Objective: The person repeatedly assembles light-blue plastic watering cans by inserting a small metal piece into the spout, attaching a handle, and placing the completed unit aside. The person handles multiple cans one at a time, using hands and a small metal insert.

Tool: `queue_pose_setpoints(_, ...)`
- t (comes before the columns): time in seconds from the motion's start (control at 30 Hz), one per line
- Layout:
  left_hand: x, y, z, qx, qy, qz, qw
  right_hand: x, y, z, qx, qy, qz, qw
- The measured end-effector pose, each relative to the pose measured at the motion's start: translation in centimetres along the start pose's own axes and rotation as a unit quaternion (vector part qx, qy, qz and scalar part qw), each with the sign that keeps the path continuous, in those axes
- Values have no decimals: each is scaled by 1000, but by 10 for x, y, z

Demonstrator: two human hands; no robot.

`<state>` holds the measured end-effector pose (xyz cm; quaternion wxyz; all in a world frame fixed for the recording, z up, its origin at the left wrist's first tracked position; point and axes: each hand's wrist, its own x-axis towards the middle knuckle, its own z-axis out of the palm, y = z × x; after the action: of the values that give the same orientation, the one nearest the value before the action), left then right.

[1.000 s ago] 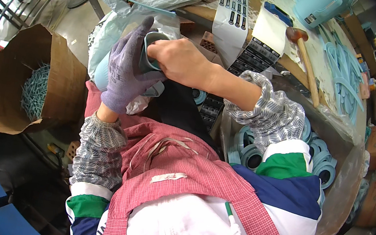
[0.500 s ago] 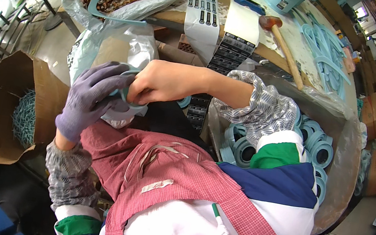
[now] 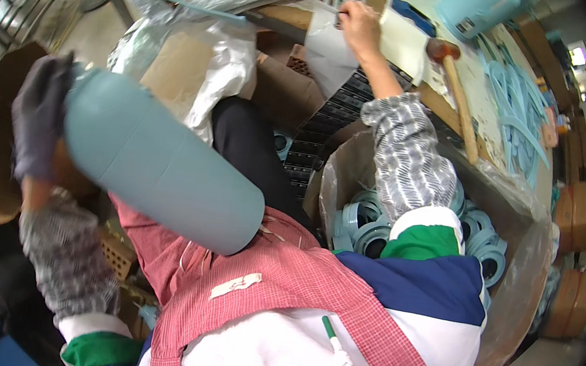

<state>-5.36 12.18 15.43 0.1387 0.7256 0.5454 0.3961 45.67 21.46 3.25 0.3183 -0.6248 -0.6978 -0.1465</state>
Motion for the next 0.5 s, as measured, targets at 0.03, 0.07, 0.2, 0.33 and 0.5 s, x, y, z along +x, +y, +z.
queue_pose_setpoints(0.03,3,-35,22,-29,-36,-56,997,-3,2,-6,-12,1,-3,1000)
queue_pose_setpoints(0.07,4,-46,41,39,-65,-82,994,-5,6,-10,-39,-14,3,999)
queue_pose_setpoints(0.2,-28,-80,55,-112,-150,-208,960,-17,-49,-45,-111,43,-112,987)
queue_pose_setpoints(0.33,-65,-61,50,-363,-118,-195,903,-57,-156,-60,241,-113,-60,962)
queue_pose_setpoints(0.5,-91,-73,65,-267,-95,-114,952,-109,-276,-19,614,-344,140,696)
